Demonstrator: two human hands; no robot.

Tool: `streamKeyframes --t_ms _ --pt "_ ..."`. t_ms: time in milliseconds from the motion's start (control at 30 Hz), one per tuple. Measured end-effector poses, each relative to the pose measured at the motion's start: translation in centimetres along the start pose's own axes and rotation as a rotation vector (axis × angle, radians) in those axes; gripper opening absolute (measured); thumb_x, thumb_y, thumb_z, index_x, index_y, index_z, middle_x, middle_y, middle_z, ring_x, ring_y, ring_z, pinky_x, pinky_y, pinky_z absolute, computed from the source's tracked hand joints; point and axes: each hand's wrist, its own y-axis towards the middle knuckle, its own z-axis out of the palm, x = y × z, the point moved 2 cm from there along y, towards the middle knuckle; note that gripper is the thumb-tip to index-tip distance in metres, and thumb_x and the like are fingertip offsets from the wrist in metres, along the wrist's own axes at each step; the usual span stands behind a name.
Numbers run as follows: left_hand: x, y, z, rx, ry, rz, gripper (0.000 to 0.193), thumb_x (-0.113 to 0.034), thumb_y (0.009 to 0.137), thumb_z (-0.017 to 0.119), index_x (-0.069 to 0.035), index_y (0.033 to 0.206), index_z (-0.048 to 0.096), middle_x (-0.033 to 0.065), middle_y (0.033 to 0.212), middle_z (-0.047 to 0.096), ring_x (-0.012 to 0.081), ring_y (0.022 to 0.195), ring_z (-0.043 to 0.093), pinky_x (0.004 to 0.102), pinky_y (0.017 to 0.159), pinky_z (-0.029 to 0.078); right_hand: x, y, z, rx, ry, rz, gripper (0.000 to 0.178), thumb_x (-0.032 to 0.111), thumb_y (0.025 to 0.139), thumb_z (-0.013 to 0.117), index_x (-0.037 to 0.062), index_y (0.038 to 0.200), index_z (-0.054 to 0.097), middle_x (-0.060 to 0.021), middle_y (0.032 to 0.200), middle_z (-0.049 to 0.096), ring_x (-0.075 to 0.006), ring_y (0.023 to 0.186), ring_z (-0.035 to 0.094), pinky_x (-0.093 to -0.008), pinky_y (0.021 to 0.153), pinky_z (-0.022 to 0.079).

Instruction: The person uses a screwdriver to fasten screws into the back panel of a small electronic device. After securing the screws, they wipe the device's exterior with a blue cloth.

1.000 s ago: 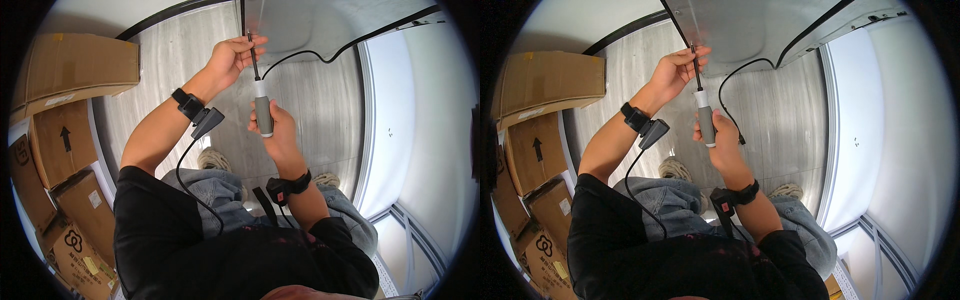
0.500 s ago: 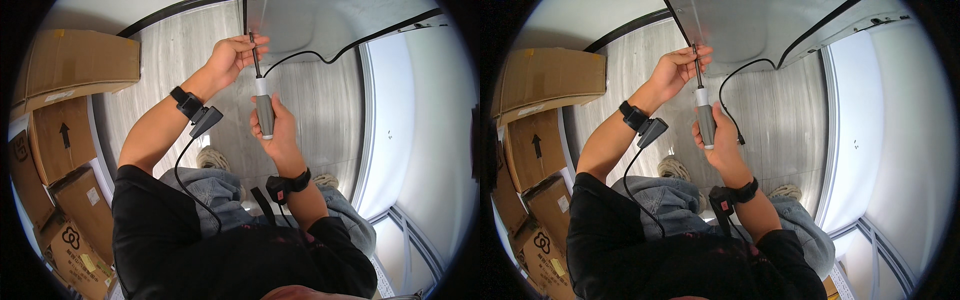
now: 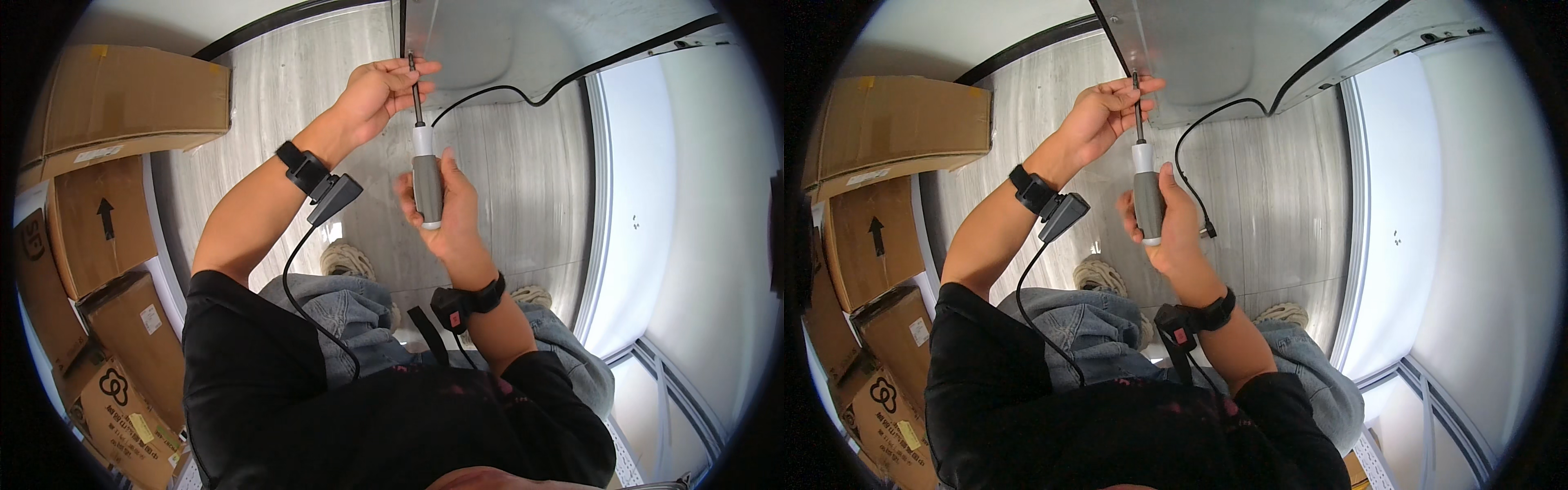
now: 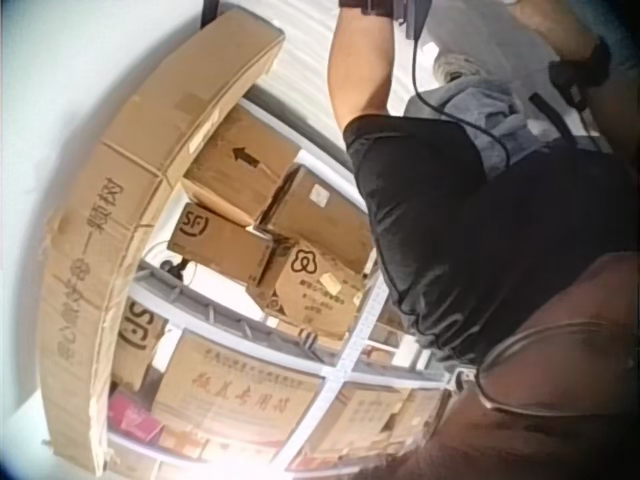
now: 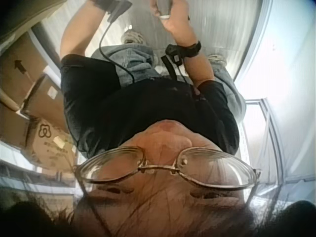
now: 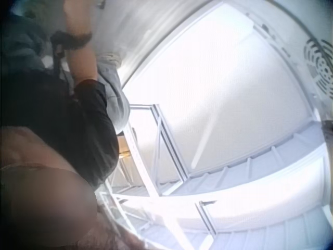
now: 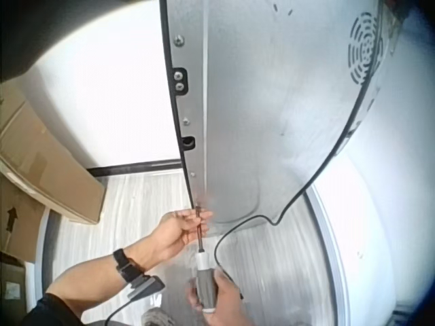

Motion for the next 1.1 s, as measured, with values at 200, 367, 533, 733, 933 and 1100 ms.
streamKeyframes --t_ms 200,367,533,733,933,1100 --pt "0.1 0.2 -0.1 -0.088 0.118 -0.014 0.024 -0.004 0.093 0.048 0.005 0.114 0.053 0.0105 0.115 0.061 0.0121 0.086 0.06 0.0229 0.075 0.052 -1.5 0.7 -0.7 -0.309 -0.407 -0.192 0.035 0.036 0.094 0.047 0.0011 0.099 0.05 -0.0094 0.077 0.058 -0.0148 0.06 0.052 -0.0268 0.051 0.043" --pt "-0.1 0.1 0.1 -0.043 -0.047 -0.019 0.024 -0.004 0.091 0.051 0.004 0.113 0.053 0.0096 0.113 0.062 0.012 0.084 0.06 0.0223 0.074 0.051 -0.1 0.0 -0.2 -0.022 0.075 0.008 0.026 0.023 0.09 0.058 0.0009 0.099 0.05 -0.0083 0.081 0.058 -0.0145 0.066 0.053 -0.0292 0.056 0.045" --pt "0.4 0.2 0.1 -0.086 0.075 0.016 0.027 -0.001 0.089 0.051 0.007 0.115 0.051 0.0121 0.114 0.062 0.0152 0.086 0.061 0.0249 0.076 0.051 -2.1 1.0 -1.1 -0.319 -0.221 -0.183 0.038 0.038 0.095 0.046 0.0009 0.1 0.051 -0.0092 0.08 0.059 -0.0154 0.062 0.052 -0.0294 0.055 0.044" --pt "0.1 0.2 0.0 -0.041 -0.064 -0.019 0.022 -0.005 0.093 0.048 0.003 0.113 0.055 0.0083 0.113 0.062 0.0099 0.083 0.06 0.0215 0.075 0.05 -0.2 -0.1 -1.2 -0.121 -0.031 0.001 0.032 0.032 0.093 0.052 0.0004 0.1 0.051 -0.0091 0.082 0.059 -0.0156 0.063 0.055 -0.0304 0.058 0.047" --pt "0.5 0.1 0.2 -0.091 0.055 0.003 0.023 -0.005 0.092 0.05 0.002 0.112 0.056 0.0078 0.112 0.063 0.0088 0.082 0.059 0.0193 0.072 0.05 -0.2 0.1 -1.0 -0.22 -0.238 -0.074 0.032 0.035 0.094 0.049 0.0029 0.098 0.052 -0.0079 0.083 0.057 -0.0154 0.062 0.055 -0.0303 0.054 0.046" --pt "0.5 0.3 0.0 -0.094 0.06 0.022 0.025 -0.003 0.088 0.055 0.006 0.111 0.054 0.0108 0.108 0.064 0.0109 0.078 0.058 0.0184 0.065 0.05 0.1 0.2 -1.2 -0.193 -0.143 -0.081 0.029 0.032 0.093 0.052 0.0037 0.097 0.051 -0.0074 0.079 0.056 -0.0167 0.063 0.058 -0.0309 0.054 0.048"
